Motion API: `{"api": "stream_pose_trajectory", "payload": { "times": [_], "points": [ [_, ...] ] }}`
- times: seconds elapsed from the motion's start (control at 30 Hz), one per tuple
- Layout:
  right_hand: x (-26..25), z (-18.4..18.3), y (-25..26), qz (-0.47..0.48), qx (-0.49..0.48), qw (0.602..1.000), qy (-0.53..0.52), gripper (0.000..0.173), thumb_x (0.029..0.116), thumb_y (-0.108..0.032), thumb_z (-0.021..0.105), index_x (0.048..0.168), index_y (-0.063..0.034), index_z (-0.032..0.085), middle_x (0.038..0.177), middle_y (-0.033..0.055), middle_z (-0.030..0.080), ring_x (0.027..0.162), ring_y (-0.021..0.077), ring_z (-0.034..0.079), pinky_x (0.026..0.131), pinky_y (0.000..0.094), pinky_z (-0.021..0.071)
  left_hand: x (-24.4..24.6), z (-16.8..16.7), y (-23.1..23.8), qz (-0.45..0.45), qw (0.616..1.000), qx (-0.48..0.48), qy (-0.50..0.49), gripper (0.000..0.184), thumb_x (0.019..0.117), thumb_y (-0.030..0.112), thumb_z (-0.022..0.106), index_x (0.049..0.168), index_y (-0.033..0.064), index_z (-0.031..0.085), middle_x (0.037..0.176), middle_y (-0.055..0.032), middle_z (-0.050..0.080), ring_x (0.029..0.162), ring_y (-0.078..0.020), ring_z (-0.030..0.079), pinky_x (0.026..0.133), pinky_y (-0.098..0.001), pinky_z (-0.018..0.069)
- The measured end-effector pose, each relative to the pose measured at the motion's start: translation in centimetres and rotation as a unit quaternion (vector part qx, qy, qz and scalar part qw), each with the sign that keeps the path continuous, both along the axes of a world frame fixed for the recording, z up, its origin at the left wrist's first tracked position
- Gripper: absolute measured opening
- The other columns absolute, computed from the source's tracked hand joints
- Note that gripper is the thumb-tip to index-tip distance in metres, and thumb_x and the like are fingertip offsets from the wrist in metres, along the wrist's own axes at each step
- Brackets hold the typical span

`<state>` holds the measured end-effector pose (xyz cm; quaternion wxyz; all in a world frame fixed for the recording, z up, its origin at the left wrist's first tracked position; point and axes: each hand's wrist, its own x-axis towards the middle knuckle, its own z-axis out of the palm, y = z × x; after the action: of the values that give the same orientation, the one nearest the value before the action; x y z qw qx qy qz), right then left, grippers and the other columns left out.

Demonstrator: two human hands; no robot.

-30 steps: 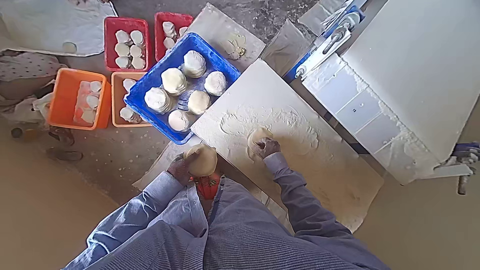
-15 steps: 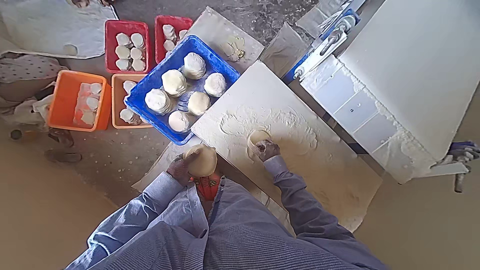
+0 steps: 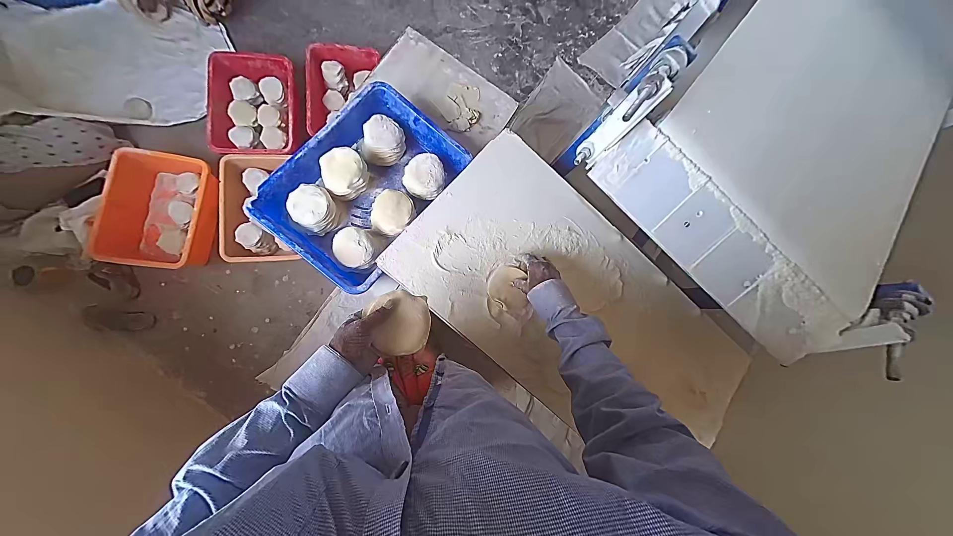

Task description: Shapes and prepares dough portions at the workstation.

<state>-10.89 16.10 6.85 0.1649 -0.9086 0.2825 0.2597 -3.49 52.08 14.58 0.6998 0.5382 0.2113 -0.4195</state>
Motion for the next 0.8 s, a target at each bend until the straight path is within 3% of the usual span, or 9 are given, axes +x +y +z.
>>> {"api": "stream_pose_trajectory", "payload": {
  "times": [0.1, 0.17, 0.23, 0.33, 0.47, 0.57, 0.63, 0.73, 0.8],
  "points": [
    [1.0, 0.4, -0.1, -0.019, 0.013, 0.996, 0.089, 0.061, 0.0886, -0.04, 0.08, 0.126, 0.0058, 0.065, 0.13, 0.0286, 0.064, 0.127, 0.0444, 0.06, 0.106, 0.0624, 0.0454, 0.0, 1.2, -0.3, 0.023, 1.0, 0.003, 0.015, 0.034, 0.1072, 0.018, 0.051, 0.135, -0.0023, 0.053, 0.118, -0.0208, 0.066, 0.104, -0.0286, 0.069, 0.091, -0.0449, 0.0583],
    [0.7, 0.1, -0.2, -0.02, 0.021, 0.995, 0.092, 0.064, 0.0855, -0.043, 0.082, 0.124, 0.0056, 0.067, 0.129, 0.029, 0.065, 0.126, 0.0441, 0.06, 0.106, 0.0626, 0.0452, -0.1, 3.0, -1.2, 0.035, 0.999, 0.037, 0.018, 0.034, 0.1079, 0.019, 0.048, 0.137, 0.0015, 0.05, 0.118, -0.016, 0.063, 0.103, -0.0233, 0.065, 0.089, -0.0394, 0.0565],
    [-0.2, 0.7, 0.0, -0.009, 0.031, 0.998, 0.052, 0.059, 0.0841, -0.038, 0.084, 0.124, 0.0012, 0.068, 0.127, 0.0269, 0.066, 0.124, 0.0432, 0.061, 0.106, 0.0623, 0.0455, -0.2, 1.4, -0.3, 0.055, 0.998, 0.016, 0.025, 0.033, 0.1066, 0.019, 0.052, 0.135, 0.002, 0.053, 0.115, -0.017, 0.067, 0.101, -0.0257, 0.068, 0.087, -0.0431, 0.0587],
    [-1.6, 3.3, 2.0, -0.057, 0.072, 0.992, -0.086, 0.047, 0.0829, -0.019, 0.087, 0.118, 0.0056, 0.068, 0.116, 0.0293, 0.069, 0.113, 0.0454, 0.065, 0.102, 0.0612, 0.0469, -0.4, -0.1, 0.0, 0.081, 0.996, -0.005, 0.029, 0.034, 0.1048, 0.019, 0.056, 0.133, 0.0002, 0.053, 0.115, -0.0199, 0.066, 0.101, -0.0293, 0.069, 0.087, -0.0469, 0.0586],
    [-2.4, 6.3, 4.6, -0.075, 0.038, 0.99, -0.114, 0.047, 0.0931, -0.022, 0.077, 0.133, 0.0002, 0.066, 0.126, 0.0273, 0.068, 0.12, 0.0464, 0.064, 0.108, 0.0622, 0.0432, -0.7, 0.4, -1.0, 0.082, 0.996, -0.004, 0.019, 0.037, 0.1065, 0.019, 0.052, 0.138, -0.0005, 0.051, 0.121, -0.0212, 0.064, 0.106, -0.0295, 0.067, 0.092, -0.0478, 0.056],
    [-2.7, 9.2, 6.9, -0.028, 0.039, 0.984, -0.171, 0.036, 0.0949, -0.017, 0.074, 0.127, -0.0009, 0.07, 0.118, 0.0262, 0.072, 0.112, 0.0464, 0.068, 0.102, 0.0633, 0.047, -1.1, 2.7, -2.8, 0.092, 0.995, 0.03, -0.001, 0.031, 0.1097, 0.02, 0.043, 0.132, 0.001, 0.053, 0.114, -0.0151, 0.064, 0.1, -0.0225, 0.065, 0.09, -0.0407, 0.0557],
    [-2.9, 11.5, 8.5, -0.009, 0.073, 0.966, -0.247, 0.033, 0.0914, -0.012, 0.076, 0.122, 0.0004, 0.072, 0.113, 0.0258, 0.073, 0.105, 0.0442, 0.071, 0.097, 0.0626, 0.0508, -1.3, -0.2, -2.5, 0.095, 0.995, -0.022, -0.002, 0.038, 0.1079, 0.03, 0.048, 0.133, 0.0021, 0.055, 0.116, -0.0156, 0.066, 0.103, -0.0249, 0.066, 0.091, -0.0455, 0.0556],
    [-2.5, 15.1, 11.3, -0.014, 0.18, 0.929, -0.323, 0.039, 0.0861, -0.007, 0.079, 0.123, 0.0026, 0.07, 0.105, 0.0228, 0.074, 0.094, 0.0345, 0.073, 0.088, 0.0543, 0.0569, -1.8, -1.6, -2.9, 0.092, 0.993, -0.076, 0.014, 0.043, 0.1071, 0.036, 0.048, 0.135, 0.0039, 0.054, 0.12, -0.0162, 0.065, 0.108, -0.0273, 0.065, 0.092, -0.0498, 0.0547],
    [-2.2, 16.4, 13.2, -0.05, 0.313, 0.88, -0.354, 0.04, 0.0834, -0.001, 0.075, 0.123, -0.0001, 0.068, 0.098, 0.0117, 0.076, 0.084, 0.0153, 0.074, 0.078, 0.0347, 0.0623, -2.2, -0.4, -3.6, 0.086, 0.991, -0.093, 0.047, 0.05, 0.1075, 0.047, 0.042, 0.135, 0.007, 0.055, 0.118, -0.0157, 0.066, 0.105, -0.0279, 0.066, 0.088, -0.05, 0.0562]
  ]
}}
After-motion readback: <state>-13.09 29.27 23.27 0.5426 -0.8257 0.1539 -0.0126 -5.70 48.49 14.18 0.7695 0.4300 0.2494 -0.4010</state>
